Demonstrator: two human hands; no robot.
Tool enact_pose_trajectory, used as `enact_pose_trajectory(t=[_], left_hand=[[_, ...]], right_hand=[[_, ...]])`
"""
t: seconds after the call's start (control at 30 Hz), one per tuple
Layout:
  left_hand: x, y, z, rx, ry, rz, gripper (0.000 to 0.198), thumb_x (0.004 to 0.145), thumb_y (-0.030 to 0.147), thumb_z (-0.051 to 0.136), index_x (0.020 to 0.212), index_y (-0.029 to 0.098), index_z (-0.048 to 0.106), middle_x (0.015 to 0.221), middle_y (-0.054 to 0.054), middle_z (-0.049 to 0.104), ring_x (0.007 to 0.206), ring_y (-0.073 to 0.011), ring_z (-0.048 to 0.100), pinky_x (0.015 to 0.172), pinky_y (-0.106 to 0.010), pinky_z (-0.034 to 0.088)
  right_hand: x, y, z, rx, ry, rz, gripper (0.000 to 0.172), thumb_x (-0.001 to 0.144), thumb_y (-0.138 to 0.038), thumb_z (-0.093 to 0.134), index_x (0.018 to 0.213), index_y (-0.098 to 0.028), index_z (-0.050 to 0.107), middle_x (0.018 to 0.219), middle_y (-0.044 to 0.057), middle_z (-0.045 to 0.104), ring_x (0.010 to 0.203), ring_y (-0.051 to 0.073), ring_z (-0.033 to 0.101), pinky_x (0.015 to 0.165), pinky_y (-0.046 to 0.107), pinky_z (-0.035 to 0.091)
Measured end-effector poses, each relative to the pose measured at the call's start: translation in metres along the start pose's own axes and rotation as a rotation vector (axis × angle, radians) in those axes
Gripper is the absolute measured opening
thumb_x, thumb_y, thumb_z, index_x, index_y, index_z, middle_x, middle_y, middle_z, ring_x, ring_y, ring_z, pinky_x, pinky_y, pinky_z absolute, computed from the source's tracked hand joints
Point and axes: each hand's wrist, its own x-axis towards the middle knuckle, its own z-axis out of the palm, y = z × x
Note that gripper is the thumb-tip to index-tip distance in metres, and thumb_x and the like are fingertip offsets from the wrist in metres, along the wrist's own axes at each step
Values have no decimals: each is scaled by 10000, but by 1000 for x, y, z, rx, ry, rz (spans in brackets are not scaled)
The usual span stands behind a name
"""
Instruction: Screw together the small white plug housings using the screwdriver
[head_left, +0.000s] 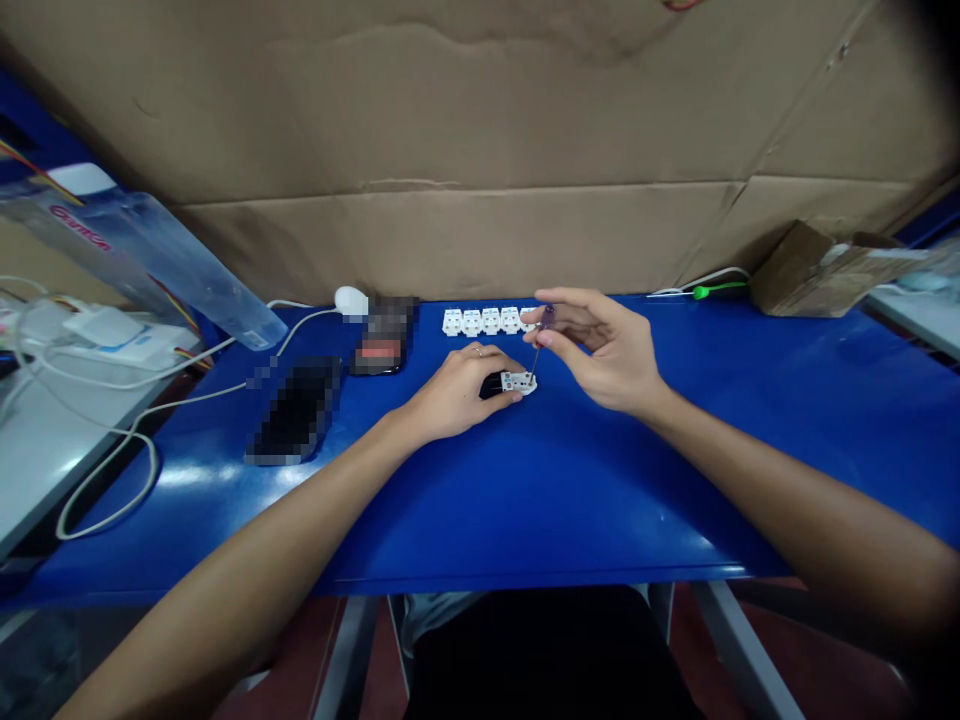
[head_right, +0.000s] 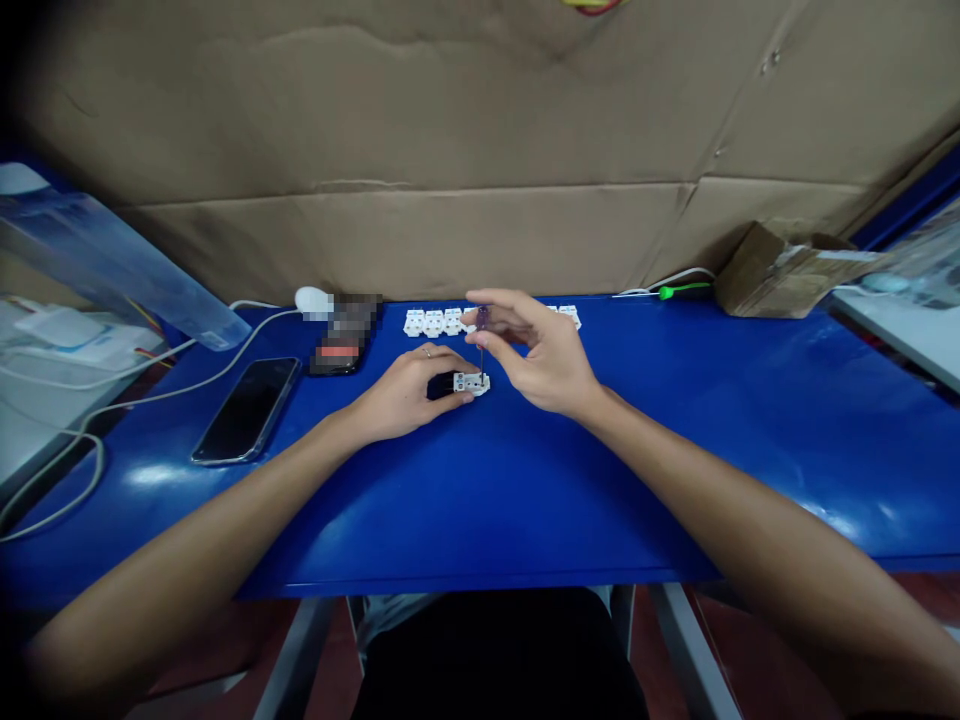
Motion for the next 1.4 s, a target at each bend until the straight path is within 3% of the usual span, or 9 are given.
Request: enact_pose_trajectory(t=[0.2,0.37,0.63,0.77,0.93,1.13,1.27,1.4], left_hand=[[-1,-3,2,6,10,5,256,1084,321,797,1335,275,821,1325,-66,839,1262,-316,749,1141,-542,576],[-1,-3,2,21,9,5,267,1096,357,775,1350,286,820,1326,-75,835,1258,-324,746,1136,-555,573],[0,0,2,7,9,8,248,1098,332,766,1330,264,819,1323,-66,842,1257,-311,751,1148,-540,570],[0,-2,2,18,13,13,246,1101,350,762,1330,279,817,1330,-67,839,1266,-317,750,1149,-545,568],[0,-2,3,20,9,16,244,1101,357,762,1327,280,816,1330,-65,839,1259,-314,746,1157,-546,559],[0,1,2,6,10,13,230,1110,363,747,1310,280,824,1317,-55,845,1260,-309,750,1160,-539,552],[1,4,0,-12,21,4,274,1166,450,660,1284,277,836,1299,-61,859,1248,-308,757,1144,-544,552],[1,5,4,-24,57,-3,250,1149,431,683,1252,261,836,1274,-64,869,1204,-302,769,1107,-529,570]], right_hand=[[2,-4,-1,-32,-7,-30,350,1013,-320,871,1359,-317,817,1283,30,858,1092,196,864,964,363,749],[4,-8,2,-130,78,-107,304,955,-312,932,1244,-401,902,1132,-10,866,918,178,816,837,378,742],[1,-7,0,-44,41,-28,334,1023,-275,834,1350,-338,865,1163,-8,913,1000,197,892,1026,429,754],[2,-8,0,-78,53,-57,311,982,-323,884,1292,-326,879,1174,7,905,1020,207,876,948,411,766],[4,-10,2,-132,120,-132,260,920,-296,954,1174,-334,914,1100,2,911,909,204,867,878,409,769],[1,-11,-2,-35,12,-73,337,1033,-207,797,1348,-312,854,1186,15,910,1037,206,898,996,411,767],[3,-10,-4,-86,7,-166,315,976,-209,859,1264,-333,887,1200,24,885,1060,208,866,909,380,769],[3,-8,-1,-95,70,-162,331,922,-246,944,1223,-378,909,1151,1,863,916,170,840,801,338,763]])
